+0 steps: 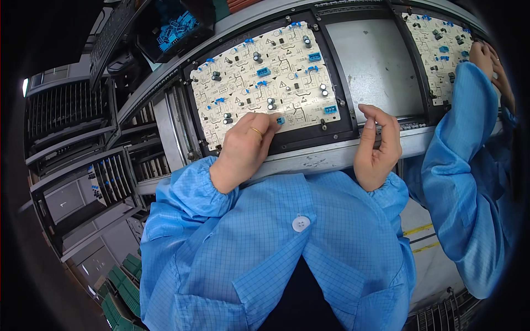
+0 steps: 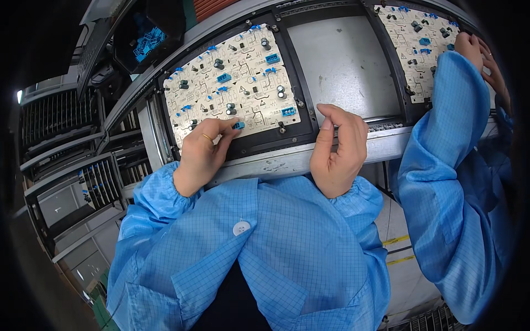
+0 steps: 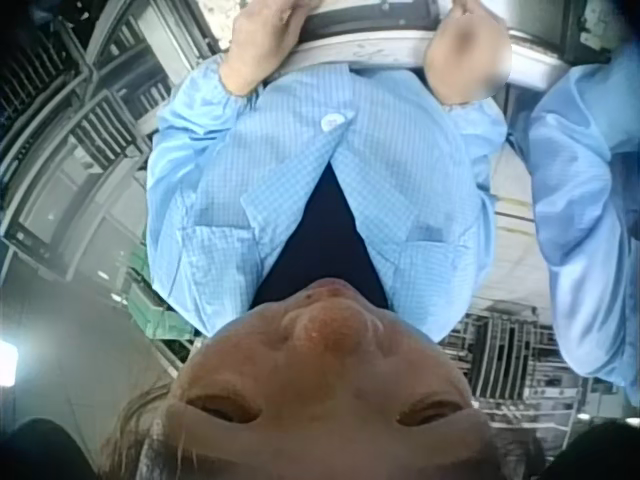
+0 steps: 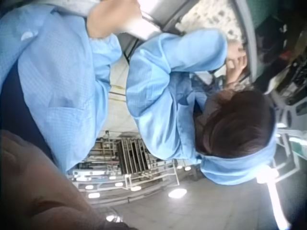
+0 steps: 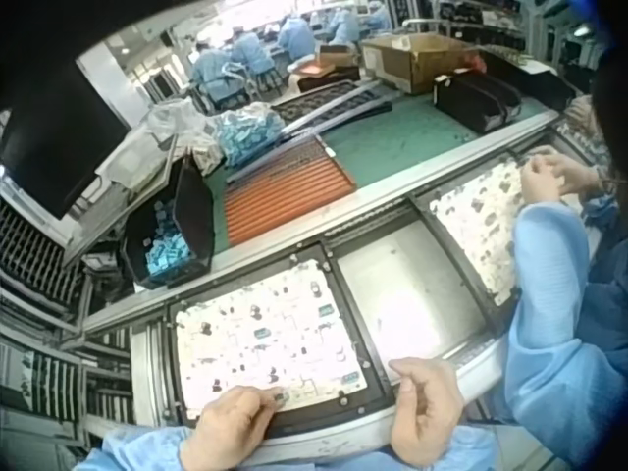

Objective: The person is manually placing electronic components onto circuit boards on an assembly line.

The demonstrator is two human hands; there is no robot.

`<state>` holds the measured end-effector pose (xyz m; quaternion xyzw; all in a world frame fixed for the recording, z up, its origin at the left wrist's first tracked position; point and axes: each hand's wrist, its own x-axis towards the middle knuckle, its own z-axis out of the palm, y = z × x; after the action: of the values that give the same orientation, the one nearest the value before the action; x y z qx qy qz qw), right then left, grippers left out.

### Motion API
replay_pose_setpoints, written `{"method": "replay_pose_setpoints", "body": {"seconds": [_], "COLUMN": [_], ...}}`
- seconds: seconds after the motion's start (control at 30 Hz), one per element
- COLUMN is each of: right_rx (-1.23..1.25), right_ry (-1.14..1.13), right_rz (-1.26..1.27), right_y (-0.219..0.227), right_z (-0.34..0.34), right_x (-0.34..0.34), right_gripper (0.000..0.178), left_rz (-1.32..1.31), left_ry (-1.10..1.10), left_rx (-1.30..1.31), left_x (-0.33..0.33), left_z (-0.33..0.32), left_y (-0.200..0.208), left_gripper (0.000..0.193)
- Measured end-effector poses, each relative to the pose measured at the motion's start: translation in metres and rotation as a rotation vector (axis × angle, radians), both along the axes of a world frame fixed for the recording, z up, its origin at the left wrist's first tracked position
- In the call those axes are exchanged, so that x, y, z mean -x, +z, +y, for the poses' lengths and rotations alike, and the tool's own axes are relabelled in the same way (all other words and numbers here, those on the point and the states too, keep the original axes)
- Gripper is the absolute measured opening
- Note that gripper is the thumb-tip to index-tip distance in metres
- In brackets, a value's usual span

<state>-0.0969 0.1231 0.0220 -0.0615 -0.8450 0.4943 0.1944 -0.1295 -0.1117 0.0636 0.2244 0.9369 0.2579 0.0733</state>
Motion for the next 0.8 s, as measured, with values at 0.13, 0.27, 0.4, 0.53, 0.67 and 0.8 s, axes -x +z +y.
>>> {"method": "replay_pose_setpoints", "body": {"seconds": [0.13, 0.27, 0.4, 0.53, 0.67, 0.8], "right_rx": [-0.003, -0.014, -0.013, -0.022, 0.014, 0.001], "right_ry": [0.007, 0.017, 0.031, 0.085, 0.069, 0.05], "right_rz": [0.014, 0.03, 0.047, 0.012, 0.06, 0.134], "right_y": [0.001, 0.002, 0.001, 0.0, -0.004, -0.007], "right_z": [-0.001, 0.0, 0.001, 0.005, 0.005, 0.005], "right_x": [0.001, 0.002, 0.001, -0.001, 0.002, 0.004], "right_gripper": [0.02, 0.019, 0.019, 0.021, 0.02, 0.021], "left_rz": [-0.164, -0.412, -0.575, -0.875, -0.955, -0.953], "left_ry": [0.231, 0.405, 0.366, 0.384, 0.371, 0.389], "left_rx": [-0.208, -0.37, 0.077, 0.191, 0.271, 0.264], "left_x": [0.003, 0.017, 0.043, 0.066, 0.072, 0.072], "left_z": [0.0, -0.002, -0.002, 0.006, 0.013, 0.016], "left_y": [-0.003, -0.007, 0.008, 0.016, 0.019, 0.016], "left_gripper": [0.017, 0.018, 0.033, 0.035, 0.036, 0.036]}}
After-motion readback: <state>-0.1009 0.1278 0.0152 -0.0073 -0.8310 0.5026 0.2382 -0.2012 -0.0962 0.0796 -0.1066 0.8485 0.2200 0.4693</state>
